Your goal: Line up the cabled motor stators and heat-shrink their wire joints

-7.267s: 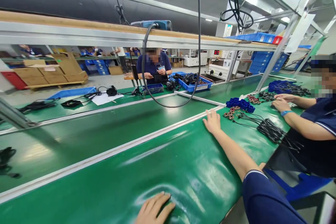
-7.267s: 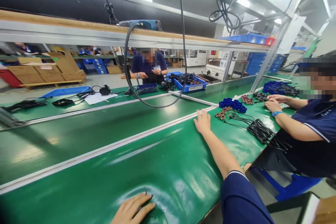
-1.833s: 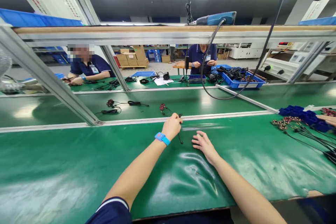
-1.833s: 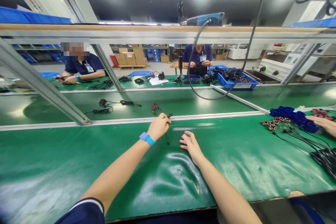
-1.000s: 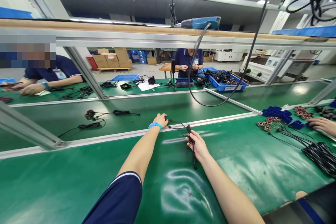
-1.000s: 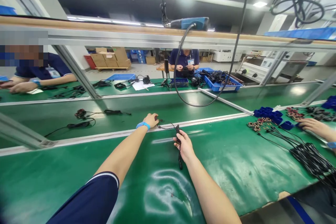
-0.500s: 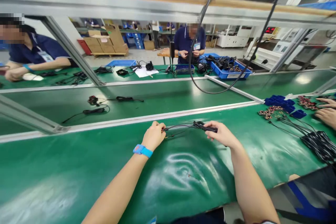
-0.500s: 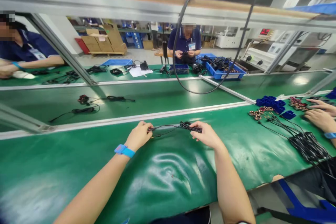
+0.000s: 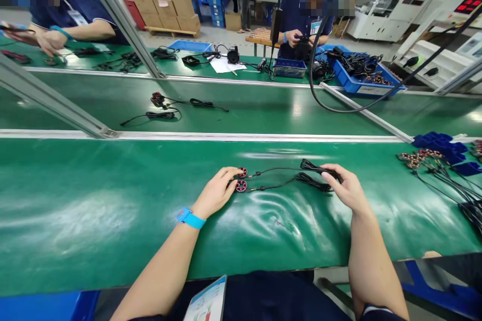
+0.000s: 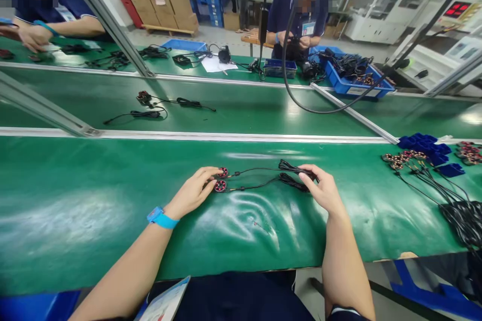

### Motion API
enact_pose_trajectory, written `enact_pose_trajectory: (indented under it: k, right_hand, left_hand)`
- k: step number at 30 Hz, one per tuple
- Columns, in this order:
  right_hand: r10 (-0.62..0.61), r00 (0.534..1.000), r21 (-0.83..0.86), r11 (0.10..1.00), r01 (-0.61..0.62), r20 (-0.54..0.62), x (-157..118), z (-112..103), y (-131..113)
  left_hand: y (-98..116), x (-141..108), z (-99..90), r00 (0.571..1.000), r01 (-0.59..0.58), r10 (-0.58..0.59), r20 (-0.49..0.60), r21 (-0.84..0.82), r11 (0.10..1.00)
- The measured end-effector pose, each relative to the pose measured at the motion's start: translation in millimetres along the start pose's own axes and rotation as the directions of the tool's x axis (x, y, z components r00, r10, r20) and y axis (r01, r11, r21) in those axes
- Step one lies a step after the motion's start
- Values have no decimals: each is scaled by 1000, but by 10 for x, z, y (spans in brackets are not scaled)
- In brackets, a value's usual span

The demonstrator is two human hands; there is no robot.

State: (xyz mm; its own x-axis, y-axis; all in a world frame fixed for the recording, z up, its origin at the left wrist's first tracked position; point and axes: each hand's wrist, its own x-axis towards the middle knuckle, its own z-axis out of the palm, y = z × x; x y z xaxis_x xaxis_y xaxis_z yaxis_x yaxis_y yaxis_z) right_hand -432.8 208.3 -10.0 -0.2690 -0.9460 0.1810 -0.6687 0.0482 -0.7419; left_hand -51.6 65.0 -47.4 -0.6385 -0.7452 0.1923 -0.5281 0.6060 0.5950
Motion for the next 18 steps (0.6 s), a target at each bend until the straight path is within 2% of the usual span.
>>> enact_pose_trajectory:
  k: [4,7,9,12,15,18]
  right_hand:
    - [-104,979,-184,980,71,-177,41,43,-10]
    - [-177,955,-382,921,75,-240,87,62,71]
    - [-191,964,-420,902,100,-182,88,59,134]
    - [-157,987,-457,876,155,34,46,62,194]
    - [-100,976,-495,849,186,195,2,81,201]
    - [-81,959,-432,880,197,273,-6,73,166]
  left_hand:
    - [-37,13,35,999,-35,35,2,44,998]
    - [-26,12,31,999,-42,42,1,80,996]
    - [-8,3,0,999,-50,51,-10,107,993]
    - [20,-18,-72,997,-82,80,24,118,990]
    - [38,-36,-123,989,-115,102,110,114,987]
    - [70,-46,-117,981,-100,74,179,137,986]
